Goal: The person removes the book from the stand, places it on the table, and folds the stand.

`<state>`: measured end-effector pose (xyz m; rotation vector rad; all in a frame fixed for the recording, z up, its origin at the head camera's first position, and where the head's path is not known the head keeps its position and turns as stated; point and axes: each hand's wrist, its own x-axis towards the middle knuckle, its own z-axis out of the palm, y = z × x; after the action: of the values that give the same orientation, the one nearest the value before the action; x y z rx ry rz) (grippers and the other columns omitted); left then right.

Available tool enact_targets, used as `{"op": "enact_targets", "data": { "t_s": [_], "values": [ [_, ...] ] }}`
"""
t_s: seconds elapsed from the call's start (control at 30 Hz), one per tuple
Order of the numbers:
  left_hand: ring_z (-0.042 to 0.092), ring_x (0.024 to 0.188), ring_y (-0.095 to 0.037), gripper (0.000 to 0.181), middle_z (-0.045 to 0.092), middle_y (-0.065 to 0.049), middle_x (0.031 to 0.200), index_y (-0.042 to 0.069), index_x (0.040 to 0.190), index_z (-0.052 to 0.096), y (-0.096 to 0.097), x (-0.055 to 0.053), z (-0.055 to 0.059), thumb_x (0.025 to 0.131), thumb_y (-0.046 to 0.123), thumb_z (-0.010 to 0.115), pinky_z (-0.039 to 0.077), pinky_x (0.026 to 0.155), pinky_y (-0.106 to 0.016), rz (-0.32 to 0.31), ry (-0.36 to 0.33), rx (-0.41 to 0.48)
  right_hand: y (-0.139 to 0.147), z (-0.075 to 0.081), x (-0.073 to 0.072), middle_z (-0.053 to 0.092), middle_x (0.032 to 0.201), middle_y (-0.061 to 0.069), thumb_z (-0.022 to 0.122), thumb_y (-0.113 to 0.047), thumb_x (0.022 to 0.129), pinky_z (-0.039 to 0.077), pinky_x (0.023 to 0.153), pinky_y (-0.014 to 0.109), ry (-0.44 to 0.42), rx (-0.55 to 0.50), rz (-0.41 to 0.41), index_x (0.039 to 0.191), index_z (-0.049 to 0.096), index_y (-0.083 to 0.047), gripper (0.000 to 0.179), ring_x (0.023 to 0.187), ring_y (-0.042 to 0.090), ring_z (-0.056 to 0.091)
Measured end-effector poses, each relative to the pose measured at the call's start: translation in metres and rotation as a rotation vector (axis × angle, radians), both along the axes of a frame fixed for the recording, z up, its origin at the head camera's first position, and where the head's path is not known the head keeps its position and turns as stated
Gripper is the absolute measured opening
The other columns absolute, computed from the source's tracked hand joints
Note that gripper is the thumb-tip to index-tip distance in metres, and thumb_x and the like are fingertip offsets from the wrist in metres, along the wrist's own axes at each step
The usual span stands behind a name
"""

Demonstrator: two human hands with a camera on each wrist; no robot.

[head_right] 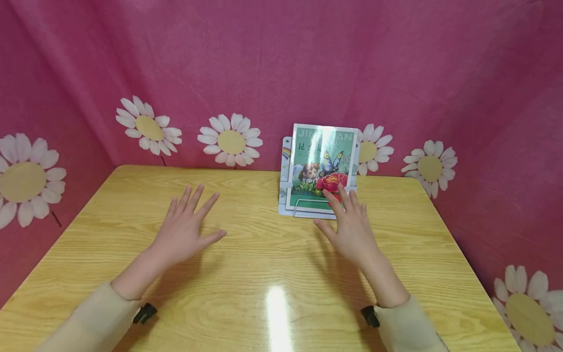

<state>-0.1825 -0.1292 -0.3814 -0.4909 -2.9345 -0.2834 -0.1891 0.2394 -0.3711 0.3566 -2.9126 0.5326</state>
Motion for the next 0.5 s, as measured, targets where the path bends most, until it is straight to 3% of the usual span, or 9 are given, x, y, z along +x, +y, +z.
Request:
{"op": "enact_targets", "data": {
  "t_s": [0.13, 0.3, 0.5],
  "values": [
    [0.000, 0.144, -0.038, 0.090, 0.006, -0.014, 0.158, 0.027, 0.153, 0.014, 0.010, -0.008, 0.011, 0.082, 0.070, 0.050, 0.011, 0.114, -0.060, -0.012, 0.033, 0.023, 0.002, 0.010, -0.006, 0.014, 0.156, 0.019, 0.058, -0.044, 0.091, 0.008, 0.106, 0.071, 0.043, -0.055, 0.003, 0.149, 0.027, -0.018, 0.072, 0.141, 0.046, 0.007],
    [0.006, 0.144, -0.037, 0.093, 0.008, -0.013, 0.158, 0.024, 0.153, 0.016, 0.025, -0.021, 0.023, 0.080, 0.067, 0.055, 0.017, 0.113, -0.058, -0.027, 0.069, 0.072, 0.005, 0.022, -0.016, 0.018, 0.153, 0.024, 0.063, -0.035, 0.090, 0.019, 0.104, 0.071, 0.104, -0.122, 0.012, 0.147, 0.030, -0.010, 0.071, 0.138, 0.048, 0.016],
    [0.022, 0.140, -0.036, 0.095, 0.015, -0.010, 0.157, 0.025, 0.153, 0.012, 0.046, -0.036, 0.032, 0.080, 0.066, 0.057, 0.026, 0.110, -0.057, -0.040, 0.061, 0.167, 0.012, 0.033, -0.029, 0.019, 0.152, 0.026, 0.063, -0.027, 0.091, 0.022, 0.104, 0.069, 0.079, -0.221, -0.012, 0.149, 0.023, -0.006, 0.074, 0.139, 0.045, 0.016]
  ]
}}
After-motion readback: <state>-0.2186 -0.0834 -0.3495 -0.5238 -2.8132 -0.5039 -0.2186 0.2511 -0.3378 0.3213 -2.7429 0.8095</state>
